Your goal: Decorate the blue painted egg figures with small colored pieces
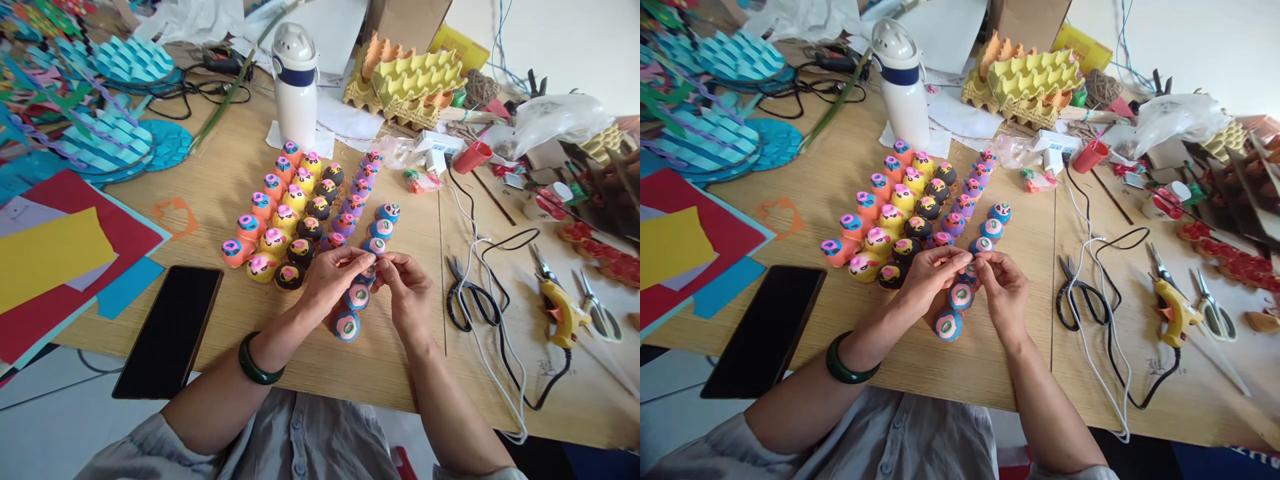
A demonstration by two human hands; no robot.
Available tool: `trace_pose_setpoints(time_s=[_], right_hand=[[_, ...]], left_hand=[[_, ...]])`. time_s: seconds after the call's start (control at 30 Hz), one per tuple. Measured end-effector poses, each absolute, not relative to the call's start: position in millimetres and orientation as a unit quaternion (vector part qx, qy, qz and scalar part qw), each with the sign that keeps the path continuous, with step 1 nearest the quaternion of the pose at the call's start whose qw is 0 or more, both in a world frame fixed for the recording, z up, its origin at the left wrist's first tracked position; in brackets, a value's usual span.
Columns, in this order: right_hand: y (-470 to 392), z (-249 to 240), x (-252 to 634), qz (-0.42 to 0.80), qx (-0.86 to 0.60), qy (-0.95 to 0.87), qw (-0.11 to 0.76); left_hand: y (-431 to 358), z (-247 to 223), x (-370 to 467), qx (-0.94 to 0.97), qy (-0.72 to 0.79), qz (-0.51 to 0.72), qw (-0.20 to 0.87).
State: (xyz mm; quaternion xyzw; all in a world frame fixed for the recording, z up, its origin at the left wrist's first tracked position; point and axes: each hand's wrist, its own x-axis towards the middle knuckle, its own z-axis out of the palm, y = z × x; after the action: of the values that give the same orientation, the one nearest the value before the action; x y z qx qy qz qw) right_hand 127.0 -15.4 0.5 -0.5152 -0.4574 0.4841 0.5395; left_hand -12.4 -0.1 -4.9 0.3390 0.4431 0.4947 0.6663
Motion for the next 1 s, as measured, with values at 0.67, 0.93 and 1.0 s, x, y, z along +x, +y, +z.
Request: trace_pose_setpoints(time_s=[0.67,0.93,1.0], right_hand=[[-12.5,2.8,136.2,0.466,-0.519,-0.529,0.483],[-10.8,1.6,134.2,0.454,-0.531,-0.497,0.514],[-10.4,1.1,134.6,0.462,-0.536,-0.493,0.507]], left_hand=[[2.6,-5.5,-20.8,0.505,0.476,0.464,0.551],[2.8,-10.0,-17.6,0.439,0.464,0.46,0.617],[3.1,-11.9,-17.7,0.451,0.473,0.456,0.604]])
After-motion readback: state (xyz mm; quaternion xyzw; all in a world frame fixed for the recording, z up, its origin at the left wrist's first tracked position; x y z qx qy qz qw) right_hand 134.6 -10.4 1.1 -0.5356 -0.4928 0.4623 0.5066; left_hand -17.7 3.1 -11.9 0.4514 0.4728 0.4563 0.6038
